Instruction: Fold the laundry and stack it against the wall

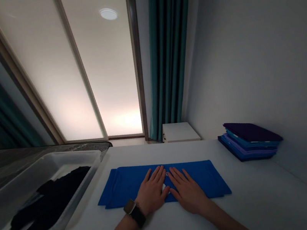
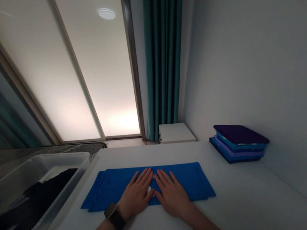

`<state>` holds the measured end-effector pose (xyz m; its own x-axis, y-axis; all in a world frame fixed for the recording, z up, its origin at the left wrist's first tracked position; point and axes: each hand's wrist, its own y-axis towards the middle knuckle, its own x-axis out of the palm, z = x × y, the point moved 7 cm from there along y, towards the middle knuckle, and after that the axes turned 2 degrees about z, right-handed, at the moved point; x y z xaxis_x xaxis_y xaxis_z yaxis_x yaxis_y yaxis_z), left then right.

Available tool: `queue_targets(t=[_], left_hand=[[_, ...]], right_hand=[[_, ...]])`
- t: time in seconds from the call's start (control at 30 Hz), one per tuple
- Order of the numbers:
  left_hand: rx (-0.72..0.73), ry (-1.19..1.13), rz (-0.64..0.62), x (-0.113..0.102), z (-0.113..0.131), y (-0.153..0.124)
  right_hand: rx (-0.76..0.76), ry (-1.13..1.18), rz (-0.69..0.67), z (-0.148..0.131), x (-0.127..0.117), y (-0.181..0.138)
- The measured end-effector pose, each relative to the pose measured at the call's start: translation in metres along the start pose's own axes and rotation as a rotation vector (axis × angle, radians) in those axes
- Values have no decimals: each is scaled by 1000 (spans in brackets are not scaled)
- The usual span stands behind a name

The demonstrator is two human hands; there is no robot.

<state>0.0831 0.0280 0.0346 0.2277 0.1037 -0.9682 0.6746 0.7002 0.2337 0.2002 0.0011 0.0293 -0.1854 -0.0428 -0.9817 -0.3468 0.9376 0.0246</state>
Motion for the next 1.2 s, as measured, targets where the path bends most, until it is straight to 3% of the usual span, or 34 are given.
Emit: queue_targets(t=[0.3,0.53,0.93,1.03,1.2], left_hand=[[16,-10,47,1,-1,0],[-5,-46,-8,1,-2,-1],[-127,-80,-33,2,0,-1],[-43,-93,-59,-3,-9,0],[256,-153,-181,-22,-29,-10]], right_hand=[[15,2,0,2,-2,-2],[279,-33,5,30,4,-7],[169,-78,15,35,-2,0],[163,-81,7,35,-1,0],[129,-60,-3,40,-1,4]])
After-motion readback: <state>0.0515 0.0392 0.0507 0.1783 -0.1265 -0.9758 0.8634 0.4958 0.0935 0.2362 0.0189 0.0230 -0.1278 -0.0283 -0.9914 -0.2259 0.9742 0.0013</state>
